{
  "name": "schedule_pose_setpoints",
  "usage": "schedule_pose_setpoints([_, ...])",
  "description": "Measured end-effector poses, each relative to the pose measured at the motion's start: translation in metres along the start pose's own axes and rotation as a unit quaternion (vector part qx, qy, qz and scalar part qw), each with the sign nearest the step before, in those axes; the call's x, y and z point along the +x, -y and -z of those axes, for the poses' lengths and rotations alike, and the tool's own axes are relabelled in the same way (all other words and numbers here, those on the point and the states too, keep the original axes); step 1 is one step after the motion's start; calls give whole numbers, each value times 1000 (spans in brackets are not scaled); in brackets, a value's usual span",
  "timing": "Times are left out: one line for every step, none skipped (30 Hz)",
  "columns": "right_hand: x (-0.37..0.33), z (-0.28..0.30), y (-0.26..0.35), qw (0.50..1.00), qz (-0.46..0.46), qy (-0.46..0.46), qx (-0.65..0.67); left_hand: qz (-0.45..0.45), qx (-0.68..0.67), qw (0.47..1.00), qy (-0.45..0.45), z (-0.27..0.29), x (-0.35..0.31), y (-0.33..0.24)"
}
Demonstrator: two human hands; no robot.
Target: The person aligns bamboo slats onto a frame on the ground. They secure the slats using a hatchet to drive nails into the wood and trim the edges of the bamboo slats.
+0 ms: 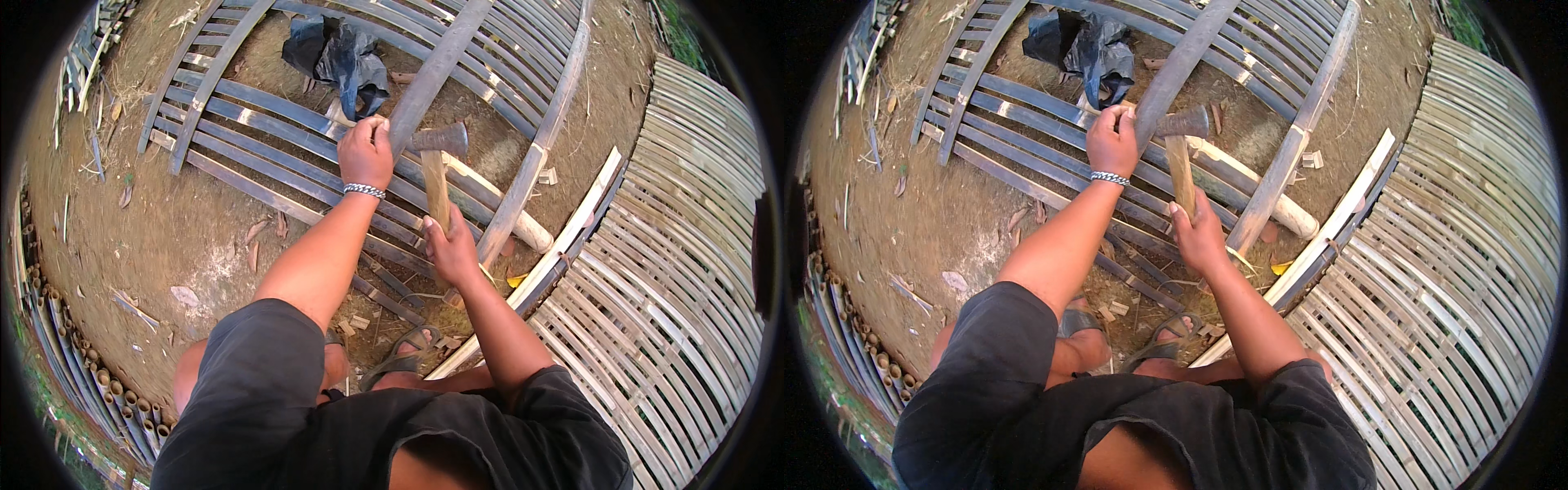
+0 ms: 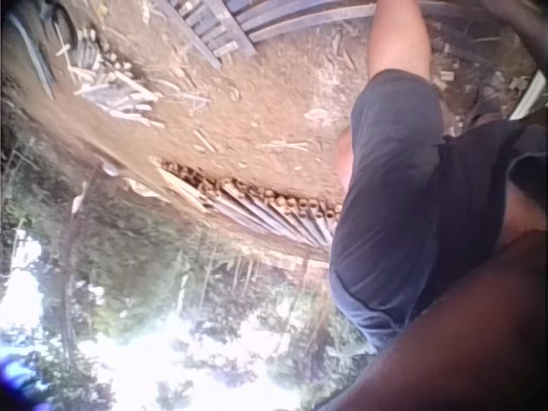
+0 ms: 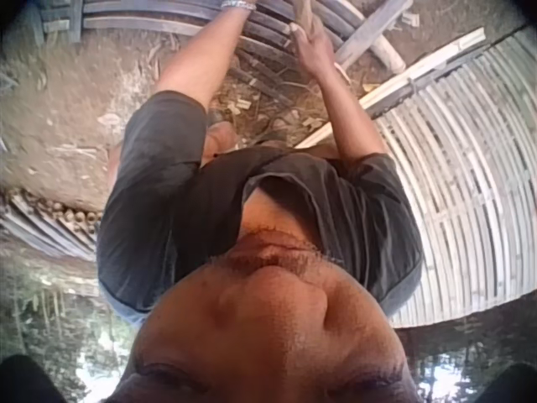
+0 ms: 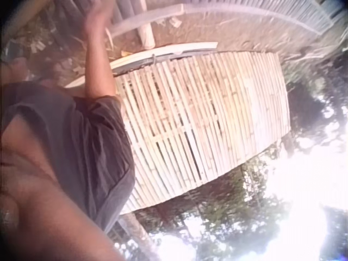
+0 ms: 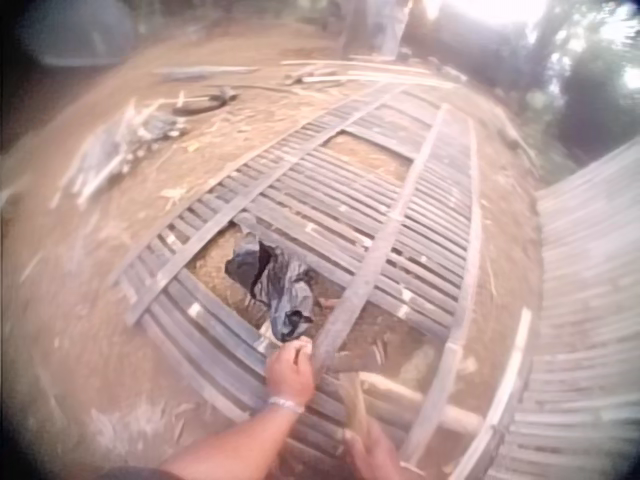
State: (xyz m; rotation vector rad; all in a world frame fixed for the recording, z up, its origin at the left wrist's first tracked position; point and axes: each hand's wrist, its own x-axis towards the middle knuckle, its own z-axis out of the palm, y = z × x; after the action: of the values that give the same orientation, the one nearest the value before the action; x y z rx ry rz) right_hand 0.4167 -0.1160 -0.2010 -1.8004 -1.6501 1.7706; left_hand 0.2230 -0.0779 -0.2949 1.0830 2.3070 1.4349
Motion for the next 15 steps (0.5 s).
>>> schedule_pose_setpoints([1,0,2,1000,-7,4,13,15,-19,1000,-2,0,0,3])
schedule_pose_setpoints([1,1,2,1000,-10,7,28,24,-32,999,10,1,1,5])
schedule_pose_setpoints([2,1,2,999,-12,11,43,34,-38,998,28,1,1,8])
schedule_pose_setpoints([2,2,1,998,-17,13,58,44,-44,997,47,1,1,8])
schedule_pose_setpoints([3,2,-1,998,-24,13,63,54,-50,995,67,1,1,7])
schedule_pose_setpoints([3,4,-3,997,-30,12,68,38,-36,996,73,1,1,7])
schedule_pose_setpoints([2,5,-4,997,-36,12,74,22,-22,996,79,2,1,7])
schedule_pose_setpoints([1,5,-5,996,-33,9,81,5,-9,996,84,2,1,6])
schedule_pose_setpoints([-1,5,-7,996,-30,6,88,11,2,996,87,2,1,6])
schedule_pose_setpoints([-1,5,-7,995,-26,4,95,16,13,996,88,2,2,6])
schedule_pose_setpoints([-1,5,-8,996,-26,3,87,21,24,995,89,2,2,7])
schedule_pose_setpoints([-1,6,-10,997,-25,2,79,32,29,994,97,2,2,7])
schedule_pose_setpoints([-1,6,-11,997,-25,1,70,13,32,996,84,2,2,8])
schedule_pose_setpoints([-1,6,-13,997,-23,0,69,-5,36,997,71,3,2,8])
schedule_pose_setpoints([-1,7,-14,997,-21,-1,68,-24,40,997,58,2,2,9])
